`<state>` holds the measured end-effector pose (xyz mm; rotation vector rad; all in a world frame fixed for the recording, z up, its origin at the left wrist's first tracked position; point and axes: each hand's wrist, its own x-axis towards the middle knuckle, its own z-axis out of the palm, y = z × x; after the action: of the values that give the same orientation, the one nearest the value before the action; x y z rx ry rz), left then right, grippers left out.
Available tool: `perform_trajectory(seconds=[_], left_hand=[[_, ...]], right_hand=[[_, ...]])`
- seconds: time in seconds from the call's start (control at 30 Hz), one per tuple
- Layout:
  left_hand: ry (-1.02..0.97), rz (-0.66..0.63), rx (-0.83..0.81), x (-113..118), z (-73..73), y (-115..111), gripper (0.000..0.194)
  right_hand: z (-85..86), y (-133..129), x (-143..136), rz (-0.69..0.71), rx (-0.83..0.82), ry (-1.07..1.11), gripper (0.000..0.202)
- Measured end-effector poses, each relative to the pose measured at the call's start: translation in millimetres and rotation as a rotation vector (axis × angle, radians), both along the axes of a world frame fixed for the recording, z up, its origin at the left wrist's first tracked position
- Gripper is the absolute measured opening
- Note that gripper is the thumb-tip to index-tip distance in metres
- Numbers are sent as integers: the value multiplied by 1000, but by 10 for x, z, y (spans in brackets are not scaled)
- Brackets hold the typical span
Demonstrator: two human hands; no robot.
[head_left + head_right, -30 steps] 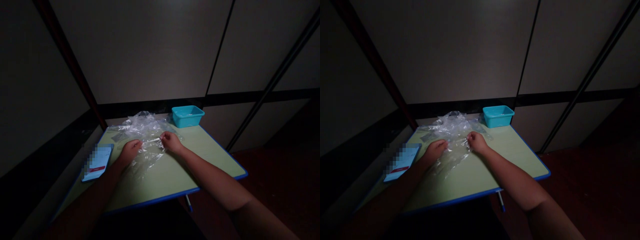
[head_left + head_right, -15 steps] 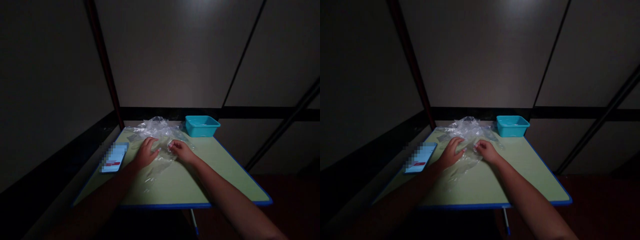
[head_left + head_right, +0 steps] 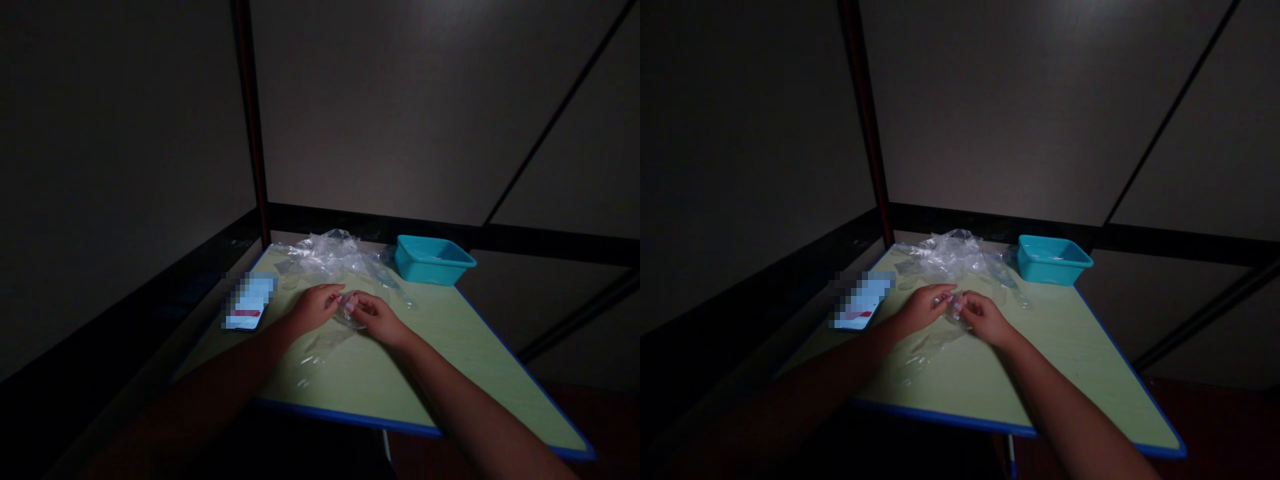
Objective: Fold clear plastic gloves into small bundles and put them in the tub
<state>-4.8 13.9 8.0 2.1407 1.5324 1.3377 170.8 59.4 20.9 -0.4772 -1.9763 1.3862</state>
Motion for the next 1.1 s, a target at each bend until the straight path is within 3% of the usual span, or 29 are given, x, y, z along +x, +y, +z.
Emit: perform_trajectory(seconds=[0.17,0.43,0.67,0.83,0.93,1.1], left_hand=[[-11,-40,-28,-11,26,12,19],[-198,29,-15,-49,59,11,13],[-72,-185,35,119,174,-114,20],[-140,-99,-46,116,97,-78,18],[-276,-63,-120,67,40,-20,17],[-310,44,-63,-10,55,25,15]], right_hand=[[5,-28,8,46,48,0,31],[33,-74,15,45,17,2,32],[11,-36,10,3,24,41,31],[-48,-42,-26,-45,100,10,31],[-65,-52,-19,-88,56,-47,28],[-18,-72,20,-144,63,-69,24]])
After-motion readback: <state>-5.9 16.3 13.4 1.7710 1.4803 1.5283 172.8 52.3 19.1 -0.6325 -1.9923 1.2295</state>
